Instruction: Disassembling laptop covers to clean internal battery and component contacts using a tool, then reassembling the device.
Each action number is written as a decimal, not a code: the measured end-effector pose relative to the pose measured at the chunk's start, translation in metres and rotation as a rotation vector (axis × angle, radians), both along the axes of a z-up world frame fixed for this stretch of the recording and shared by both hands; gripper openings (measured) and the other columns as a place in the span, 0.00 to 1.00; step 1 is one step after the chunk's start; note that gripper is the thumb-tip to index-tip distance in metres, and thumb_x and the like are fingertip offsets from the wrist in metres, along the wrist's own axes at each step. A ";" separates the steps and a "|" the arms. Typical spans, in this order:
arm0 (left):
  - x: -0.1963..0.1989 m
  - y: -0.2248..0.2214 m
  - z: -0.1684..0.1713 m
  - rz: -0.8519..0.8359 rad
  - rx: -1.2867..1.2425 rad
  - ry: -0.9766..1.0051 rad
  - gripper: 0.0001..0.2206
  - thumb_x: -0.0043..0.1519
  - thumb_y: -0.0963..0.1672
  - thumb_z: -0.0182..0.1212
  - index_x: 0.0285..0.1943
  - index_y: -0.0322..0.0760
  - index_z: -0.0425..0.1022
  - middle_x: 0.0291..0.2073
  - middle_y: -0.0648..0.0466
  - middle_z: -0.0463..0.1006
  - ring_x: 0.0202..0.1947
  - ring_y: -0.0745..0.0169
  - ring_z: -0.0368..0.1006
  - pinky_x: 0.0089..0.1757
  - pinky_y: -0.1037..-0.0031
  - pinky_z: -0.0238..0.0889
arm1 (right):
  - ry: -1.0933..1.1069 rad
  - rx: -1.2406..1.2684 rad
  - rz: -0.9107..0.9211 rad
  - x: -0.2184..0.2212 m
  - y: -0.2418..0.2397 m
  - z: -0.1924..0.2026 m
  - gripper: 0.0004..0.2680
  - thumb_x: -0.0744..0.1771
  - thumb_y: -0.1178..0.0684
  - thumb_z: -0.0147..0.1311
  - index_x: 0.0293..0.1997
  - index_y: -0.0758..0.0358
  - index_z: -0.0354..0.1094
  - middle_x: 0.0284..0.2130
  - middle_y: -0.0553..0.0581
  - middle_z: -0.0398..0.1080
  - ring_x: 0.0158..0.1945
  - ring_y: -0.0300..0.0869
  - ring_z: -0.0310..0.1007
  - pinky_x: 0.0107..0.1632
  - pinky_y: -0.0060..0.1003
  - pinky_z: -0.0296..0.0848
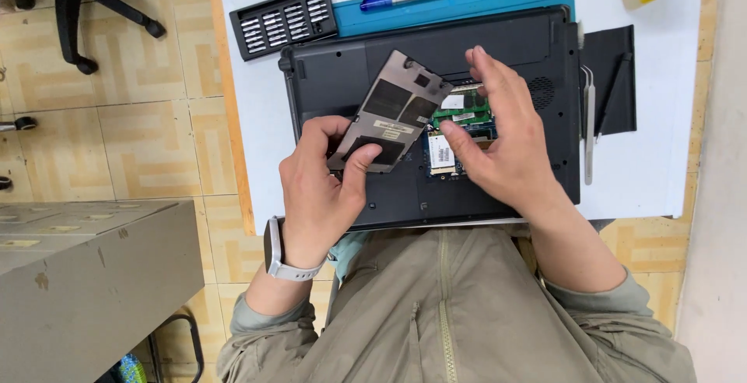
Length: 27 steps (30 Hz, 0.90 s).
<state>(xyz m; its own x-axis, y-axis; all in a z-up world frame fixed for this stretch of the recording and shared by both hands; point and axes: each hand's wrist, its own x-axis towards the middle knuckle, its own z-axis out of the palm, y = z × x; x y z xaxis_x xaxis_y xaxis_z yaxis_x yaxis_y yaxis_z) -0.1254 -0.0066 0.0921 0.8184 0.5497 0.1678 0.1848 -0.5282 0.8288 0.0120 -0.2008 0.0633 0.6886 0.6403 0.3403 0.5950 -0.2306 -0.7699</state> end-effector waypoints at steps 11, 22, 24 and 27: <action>0.043 0.008 -0.037 -0.491 0.080 -0.297 0.14 0.56 0.28 0.61 0.40 0.35 0.72 0.40 0.51 0.75 0.45 0.45 0.80 0.47 0.62 0.74 | -0.666 0.299 0.184 0.004 -0.049 -0.016 0.11 0.64 0.71 0.46 0.35 0.77 0.80 0.32 0.74 0.78 0.33 0.63 0.80 0.36 0.55 0.83; 0.049 0.008 -0.043 -0.565 0.271 -0.143 0.17 0.57 0.32 0.67 0.53 0.32 0.73 0.41 0.49 0.71 0.45 0.44 0.74 0.47 0.60 0.70 | -0.932 0.119 0.037 -0.035 -0.096 -0.038 0.08 0.66 0.73 0.55 0.37 0.70 0.82 0.33 0.70 0.80 0.36 0.58 0.81 0.41 0.52 0.81; 0.049 0.008 -0.043 -0.556 0.337 -0.137 0.14 0.59 0.34 0.67 0.52 0.34 0.75 0.39 0.52 0.71 0.45 0.47 0.73 0.46 0.63 0.69 | -0.943 0.123 0.020 -0.036 -0.100 -0.044 0.07 0.66 0.70 0.59 0.35 0.68 0.82 0.32 0.69 0.80 0.36 0.58 0.81 0.39 0.52 0.81; 0.048 0.009 -0.042 -0.510 0.370 -0.176 0.09 0.61 0.35 0.67 0.48 0.35 0.78 0.37 0.51 0.74 0.42 0.48 0.73 0.43 0.64 0.68 | -0.945 0.070 0.016 -0.033 -0.097 -0.044 0.08 0.68 0.68 0.54 0.38 0.70 0.82 0.32 0.69 0.80 0.37 0.59 0.81 0.42 0.54 0.80</action>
